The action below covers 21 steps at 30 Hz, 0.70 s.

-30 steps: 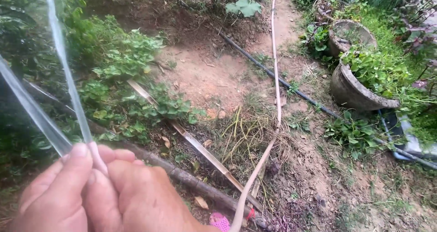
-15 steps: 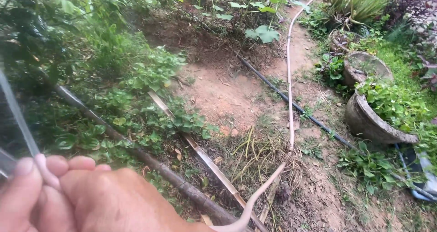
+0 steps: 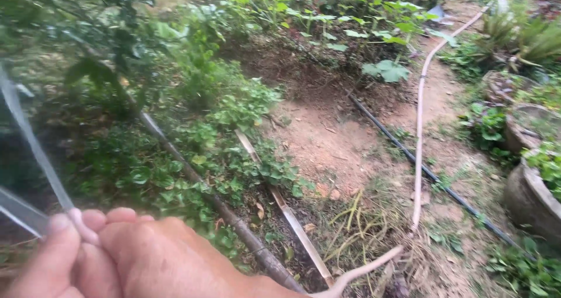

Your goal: Watering a pomelo tree and surrounding garden plants using a water hose.

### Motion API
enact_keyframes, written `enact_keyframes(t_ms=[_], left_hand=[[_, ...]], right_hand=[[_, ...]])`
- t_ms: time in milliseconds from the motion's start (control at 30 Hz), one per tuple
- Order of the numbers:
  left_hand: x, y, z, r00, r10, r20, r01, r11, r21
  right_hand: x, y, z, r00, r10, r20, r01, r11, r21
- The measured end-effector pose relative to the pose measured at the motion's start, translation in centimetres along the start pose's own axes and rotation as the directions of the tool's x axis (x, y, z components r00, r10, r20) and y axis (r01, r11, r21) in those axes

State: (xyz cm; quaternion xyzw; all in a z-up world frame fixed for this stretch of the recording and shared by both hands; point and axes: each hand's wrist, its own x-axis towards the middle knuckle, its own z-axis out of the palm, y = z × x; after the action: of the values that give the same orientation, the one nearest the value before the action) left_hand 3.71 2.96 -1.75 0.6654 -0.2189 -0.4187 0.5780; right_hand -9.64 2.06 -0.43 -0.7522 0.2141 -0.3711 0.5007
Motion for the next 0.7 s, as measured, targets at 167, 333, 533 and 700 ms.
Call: enact_keyframes(t_ms=[167,333,533,700], left_hand=[[1.1,-4.3,-2.5,0.990,-0.080,-0.117,0.058,0.982,-0.179],[-0.3,-2.1,-3.0,0.993,-0.073,-0.096,0.049,0.971,-0.235],[-1.6,-1.7,-1.8,0.986,-0.061,-0.155,0.018,0.964,-0.265],[-2.5,-1.4,-0.6,0.977,-0.079,-0.196,0.016,0.953,-0.304]], right_hand=[[-0.3,2.0,1.8,0.994,0.056,0.096,-0.058,0.998,0.018],[1.4,-0.2,2.0,0.831,0.451,0.324,-0.555,0.684,0.474],[1.6,0.4,2.1,0.951,0.244,0.191,-0.230,0.969,-0.096],[0.6,3.6,3.8,0.957,0.225,0.186,-0.223,0.974,-0.033]])
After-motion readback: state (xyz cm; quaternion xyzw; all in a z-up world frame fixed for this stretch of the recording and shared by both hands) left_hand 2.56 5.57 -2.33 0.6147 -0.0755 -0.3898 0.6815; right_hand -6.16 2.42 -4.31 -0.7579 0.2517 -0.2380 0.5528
